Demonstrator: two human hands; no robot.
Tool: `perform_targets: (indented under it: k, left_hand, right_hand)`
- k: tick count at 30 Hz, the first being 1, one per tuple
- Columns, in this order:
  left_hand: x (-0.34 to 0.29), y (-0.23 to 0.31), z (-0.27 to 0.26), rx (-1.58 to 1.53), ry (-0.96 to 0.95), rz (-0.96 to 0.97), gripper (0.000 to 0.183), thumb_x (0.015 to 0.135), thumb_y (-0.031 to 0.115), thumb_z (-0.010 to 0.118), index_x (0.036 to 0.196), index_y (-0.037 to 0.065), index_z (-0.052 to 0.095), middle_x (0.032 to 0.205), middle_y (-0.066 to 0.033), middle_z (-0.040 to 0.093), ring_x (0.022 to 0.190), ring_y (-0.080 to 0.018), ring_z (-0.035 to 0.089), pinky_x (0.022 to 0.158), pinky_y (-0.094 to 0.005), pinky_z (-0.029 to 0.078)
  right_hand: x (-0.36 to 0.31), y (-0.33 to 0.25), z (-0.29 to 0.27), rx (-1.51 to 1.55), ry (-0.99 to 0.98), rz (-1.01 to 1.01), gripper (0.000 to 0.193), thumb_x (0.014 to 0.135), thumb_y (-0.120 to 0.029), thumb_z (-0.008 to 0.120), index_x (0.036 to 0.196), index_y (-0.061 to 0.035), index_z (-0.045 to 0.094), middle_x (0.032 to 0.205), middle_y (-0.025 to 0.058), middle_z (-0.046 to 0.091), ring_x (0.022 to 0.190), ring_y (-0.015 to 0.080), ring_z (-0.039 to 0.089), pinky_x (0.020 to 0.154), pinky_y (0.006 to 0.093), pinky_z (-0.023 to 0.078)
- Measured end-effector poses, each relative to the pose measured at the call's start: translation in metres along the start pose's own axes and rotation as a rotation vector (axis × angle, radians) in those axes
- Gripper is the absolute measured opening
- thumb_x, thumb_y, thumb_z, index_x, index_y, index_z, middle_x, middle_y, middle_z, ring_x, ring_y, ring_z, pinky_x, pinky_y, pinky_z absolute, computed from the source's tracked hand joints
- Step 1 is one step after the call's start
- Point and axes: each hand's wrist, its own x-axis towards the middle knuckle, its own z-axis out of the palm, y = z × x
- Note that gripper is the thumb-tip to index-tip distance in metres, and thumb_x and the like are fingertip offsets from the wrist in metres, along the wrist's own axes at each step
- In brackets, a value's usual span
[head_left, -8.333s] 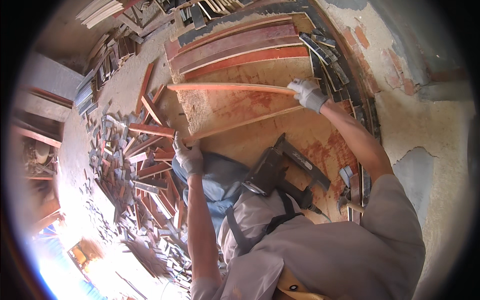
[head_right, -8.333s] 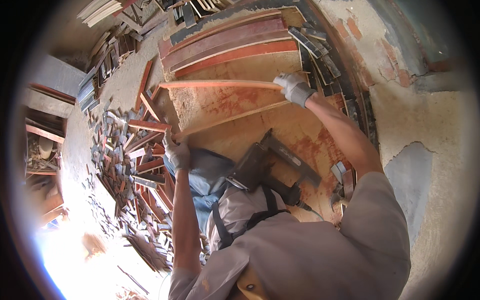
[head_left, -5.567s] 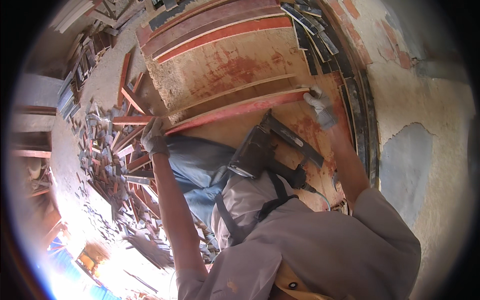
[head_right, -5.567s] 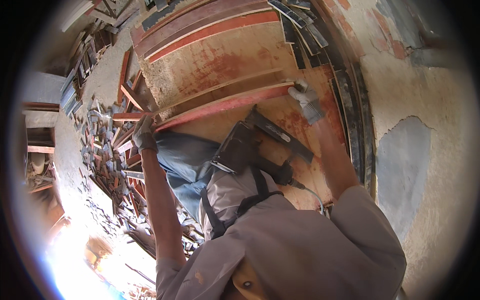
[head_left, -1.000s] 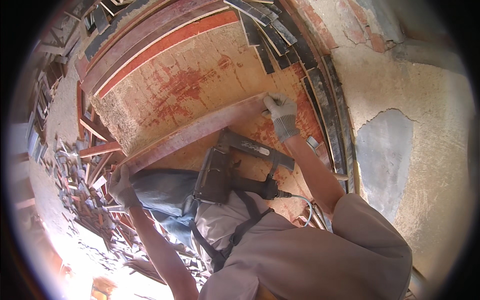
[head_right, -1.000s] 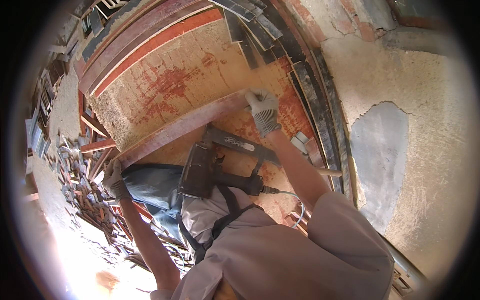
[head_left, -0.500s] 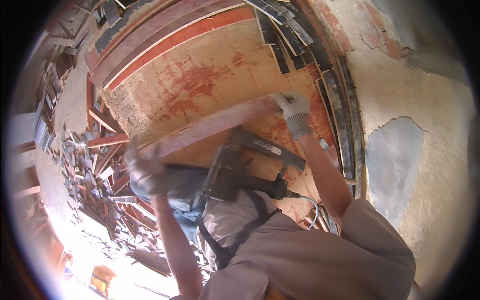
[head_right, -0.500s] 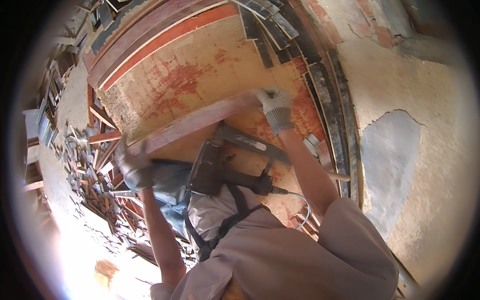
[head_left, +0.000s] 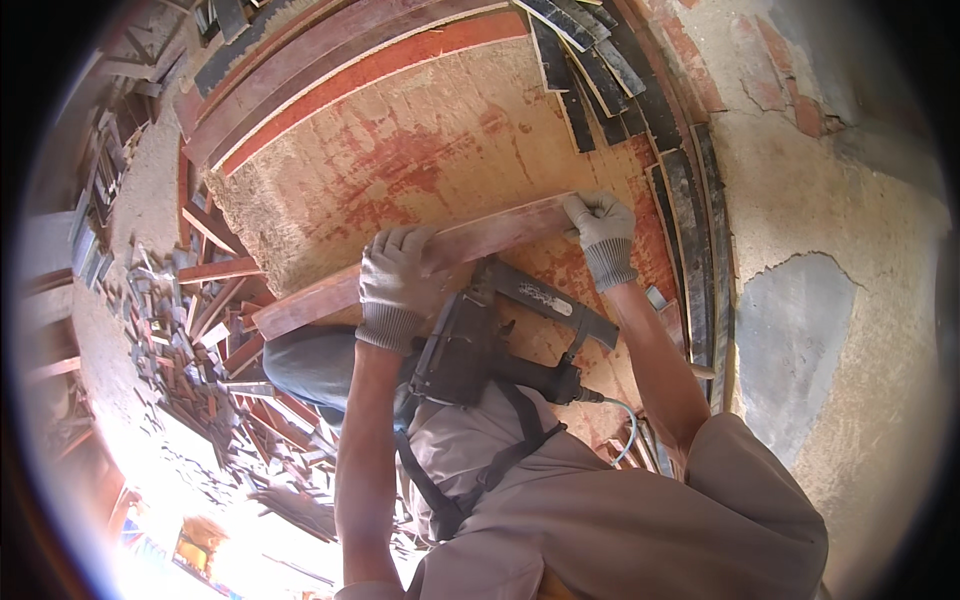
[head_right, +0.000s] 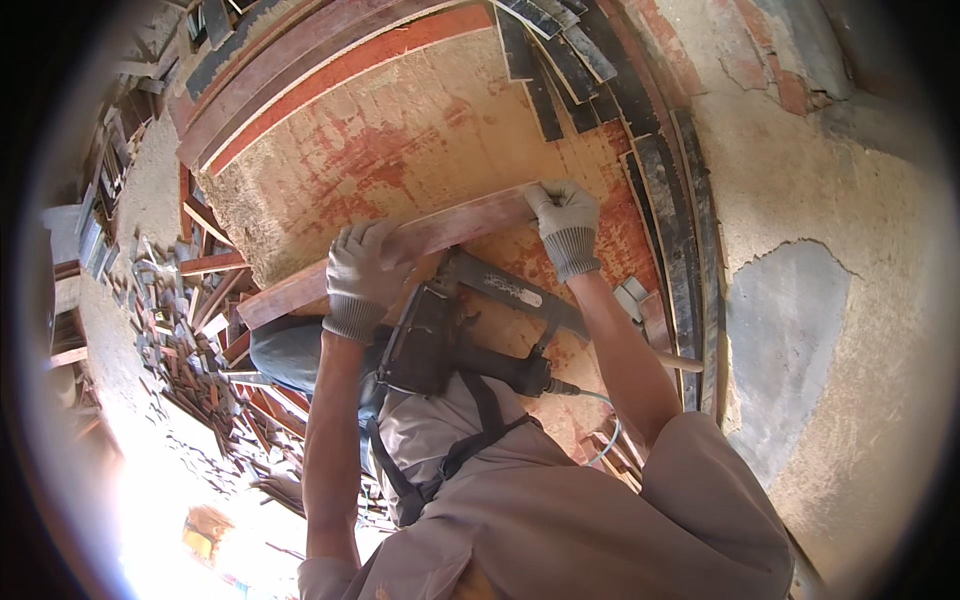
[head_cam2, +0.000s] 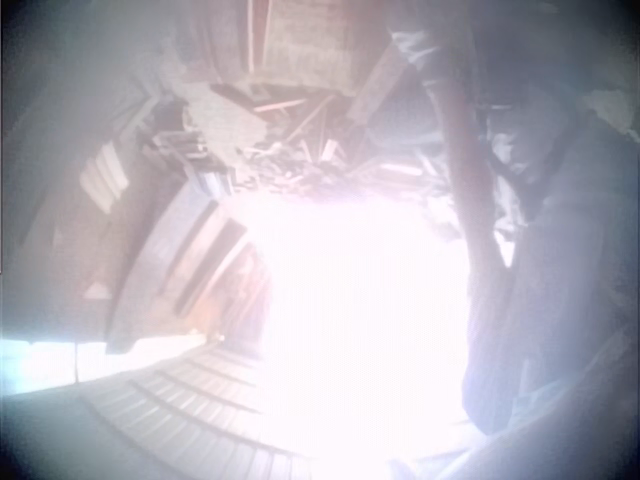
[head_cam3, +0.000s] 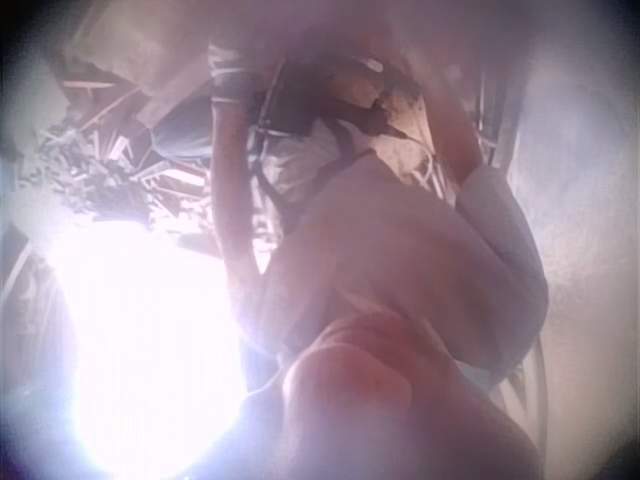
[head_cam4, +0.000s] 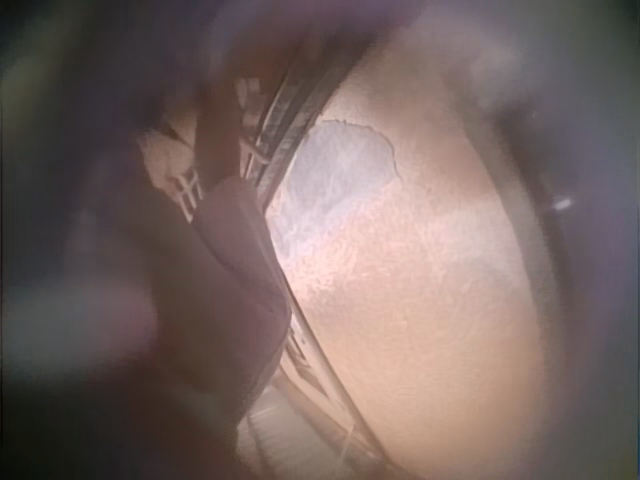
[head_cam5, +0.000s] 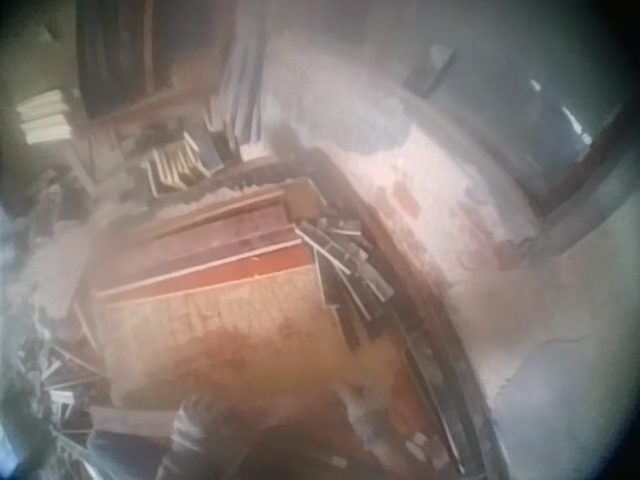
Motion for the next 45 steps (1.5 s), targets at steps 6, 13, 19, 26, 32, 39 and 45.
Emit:
perform_targets:
  k: [6, 13, 19, 26, 32, 39, 45]
  left_hand:
    - [0.006, 0.006, -0.004, -0.027, 0.018, -0.004, 0.052, 0.067, 0.029, 0.087, 0.113, 0.011, 0.071, 0.109, -0.0114, 0.069, 0.104, -0.0353, 0.063, 0.097, -0.0482, 0.048]
    - [0.016, 0.023, 0.004, -0.085, 0.080, -0.199, 0.022, 0.082, 0.029, 0.074, 0.096, 0.013, 0.079, 0.094, -0.0072, 0.073, 0.097, -0.0312, 0.064, 0.097, -0.0443, 0.046]
    - [0.018, 0.024, 0.008, -0.067, 0.073, -0.242, 0.017, 0.082, 0.027, 0.074, 0.090, 0.014, 0.080, 0.091, -0.0047, 0.073, 0.092, -0.0286, 0.064, 0.094, -0.0425, 0.046]
    - [0.019, 0.021, 0.009, -0.074, 0.095, -0.202, 0.017, 0.080, 0.026, 0.076, 0.091, 0.014, 0.080, 0.092, -0.0038, 0.074, 0.093, -0.0272, 0.065, 0.094, -0.0413, 0.046]
    - [0.019, 0.019, 0.008, -0.105, 0.079, -0.182, 0.017, 0.080, 0.025, 0.077, 0.092, 0.013, 0.080, 0.094, -0.0038, 0.074, 0.094, -0.0272, 0.065, 0.094, -0.0410, 0.046]
    - [0.024, 0.019, 0.004, -0.074, 0.044, -0.156, 0.021, 0.080, 0.030, 0.076, 0.092, 0.013, 0.079, 0.091, -0.0056, 0.073, 0.091, -0.0304, 0.063, 0.092, -0.0438, 0.047]
    - [0.023, 0.018, 0.003, -0.037, 0.042, -0.155, 0.022, 0.083, 0.032, 0.073, 0.091, 0.013, 0.078, 0.091, -0.0079, 0.073, 0.093, -0.0341, 0.063, 0.093, -0.0460, 0.047]
  right_hand:
    - [-0.001, -0.003, 0.002, -0.027, 0.005, -0.014, 0.019, 0.089, -0.015, 0.081, 0.096, 0.0015, 0.073, 0.077, 0.0048, 0.072, 0.059, 0.0083, 0.065, 0.050, 0.0221, 0.053]
    - [-0.006, -0.007, 0.001, -0.052, -0.003, 0.002, 0.017, 0.091, -0.012, 0.078, 0.101, 0.0013, 0.073, 0.085, 0.0062, 0.073, 0.067, 0.0097, 0.068, 0.054, 0.0248, 0.058]
    - [-0.007, -0.003, 0.000, 0.006, -0.018, -0.028, 0.017, 0.091, -0.014, 0.080, 0.095, 0.0006, 0.072, 0.081, 0.0018, 0.072, 0.066, 0.0062, 0.061, 0.059, 0.0231, 0.050]
    - [-0.011, 0.016, 0.000, -0.029, 0.028, -0.173, 0.012, 0.096, -0.009, 0.073, 0.104, -0.0008, 0.074, 0.089, 0.0021, 0.073, 0.074, 0.0073, 0.065, 0.062, 0.0235, 0.057]
    - [-0.013, 0.028, 0.004, 0.075, 0.057, -0.204, 0.013, 0.095, -0.006, 0.073, 0.107, 0.0006, 0.072, 0.092, 0.0021, 0.072, 0.078, 0.0061, 0.064, 0.068, 0.0221, 0.054]
    - [-0.038, -0.007, -0.007, -0.368, -0.008, -0.356, 0.035, 0.093, -0.007, 0.072, 0.125, 0.0027, 0.061, 0.099, 0.0116, 0.070, 0.084, 0.0192, 0.067, 0.075, 0.0307, 0.055]
    - [-0.164, -0.048, -0.004, -1.074, -0.564, -0.286, 0.091, 0.081, -0.031, 0.078, 0.153, 0.0015, 0.034, 0.120, 0.0302, 0.059, 0.111, 0.0467, 0.059, 0.096, 0.0514, 0.049]
